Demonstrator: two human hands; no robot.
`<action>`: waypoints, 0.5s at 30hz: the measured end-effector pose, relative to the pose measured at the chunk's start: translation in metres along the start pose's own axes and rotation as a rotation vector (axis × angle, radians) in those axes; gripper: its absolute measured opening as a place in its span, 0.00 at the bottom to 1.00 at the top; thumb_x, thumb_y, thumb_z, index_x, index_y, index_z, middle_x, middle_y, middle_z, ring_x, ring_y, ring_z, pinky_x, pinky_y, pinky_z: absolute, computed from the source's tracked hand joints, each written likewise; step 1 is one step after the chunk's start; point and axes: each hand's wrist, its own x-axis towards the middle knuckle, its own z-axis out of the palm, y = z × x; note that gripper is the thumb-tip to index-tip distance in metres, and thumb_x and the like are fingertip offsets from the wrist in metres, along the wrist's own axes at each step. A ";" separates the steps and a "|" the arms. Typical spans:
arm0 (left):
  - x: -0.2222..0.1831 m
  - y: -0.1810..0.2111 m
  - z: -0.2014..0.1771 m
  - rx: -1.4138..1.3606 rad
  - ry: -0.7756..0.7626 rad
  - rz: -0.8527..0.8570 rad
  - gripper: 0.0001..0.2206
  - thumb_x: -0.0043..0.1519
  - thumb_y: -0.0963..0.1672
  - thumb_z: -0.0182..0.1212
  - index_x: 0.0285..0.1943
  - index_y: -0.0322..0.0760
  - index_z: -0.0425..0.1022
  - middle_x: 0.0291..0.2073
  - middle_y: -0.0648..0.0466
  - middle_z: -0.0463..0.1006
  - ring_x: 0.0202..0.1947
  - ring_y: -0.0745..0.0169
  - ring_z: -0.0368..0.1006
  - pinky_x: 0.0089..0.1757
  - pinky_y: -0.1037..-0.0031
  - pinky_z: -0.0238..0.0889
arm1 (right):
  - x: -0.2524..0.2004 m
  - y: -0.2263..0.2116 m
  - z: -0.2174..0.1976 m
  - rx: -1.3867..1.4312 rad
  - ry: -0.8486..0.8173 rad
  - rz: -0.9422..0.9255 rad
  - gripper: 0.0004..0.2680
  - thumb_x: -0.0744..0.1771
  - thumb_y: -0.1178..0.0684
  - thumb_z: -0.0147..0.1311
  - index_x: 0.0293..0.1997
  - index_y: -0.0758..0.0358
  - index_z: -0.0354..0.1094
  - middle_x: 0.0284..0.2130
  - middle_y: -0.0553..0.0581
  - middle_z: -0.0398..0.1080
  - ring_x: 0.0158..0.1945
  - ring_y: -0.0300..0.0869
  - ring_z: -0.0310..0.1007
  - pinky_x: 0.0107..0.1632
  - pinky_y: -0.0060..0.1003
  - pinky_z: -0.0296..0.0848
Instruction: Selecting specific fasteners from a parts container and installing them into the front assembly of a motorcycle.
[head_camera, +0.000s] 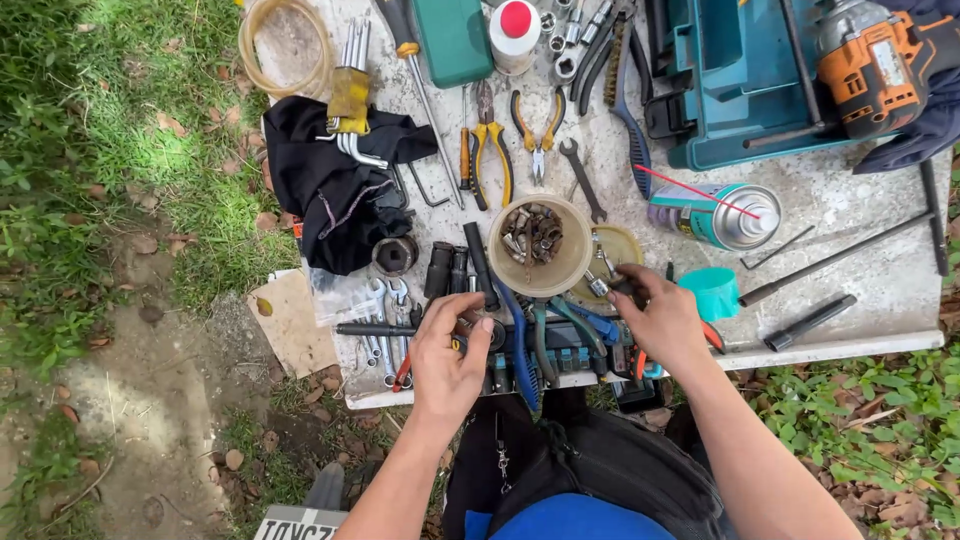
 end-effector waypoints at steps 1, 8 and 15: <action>-0.002 -0.004 0.000 -0.009 0.002 0.001 0.11 0.66 0.38 0.68 0.57 0.30 0.83 0.44 0.45 0.86 0.39 0.53 0.83 0.37 0.69 0.79 | 0.007 -0.005 0.003 0.004 0.046 -0.047 0.17 0.68 0.51 0.68 0.65 0.61 0.77 0.45 0.69 0.83 0.48 0.62 0.85 0.48 0.54 0.84; -0.008 -0.004 -0.015 -0.027 -0.007 -0.051 0.10 0.68 0.38 0.66 0.58 0.28 0.83 0.45 0.44 0.86 0.40 0.53 0.83 0.39 0.68 0.79 | -0.013 -0.013 0.004 -0.141 0.073 -0.211 0.16 0.68 0.52 0.70 0.62 0.63 0.79 0.44 0.65 0.82 0.47 0.58 0.85 0.47 0.48 0.85; -0.007 -0.011 -0.016 -0.039 -0.033 -0.062 0.09 0.68 0.39 0.68 0.56 0.30 0.84 0.42 0.45 0.86 0.38 0.54 0.83 0.39 0.68 0.79 | -0.039 0.012 0.004 0.111 0.119 -0.055 0.16 0.68 0.57 0.70 0.63 0.69 0.77 0.52 0.70 0.78 0.47 0.61 0.85 0.42 0.44 0.87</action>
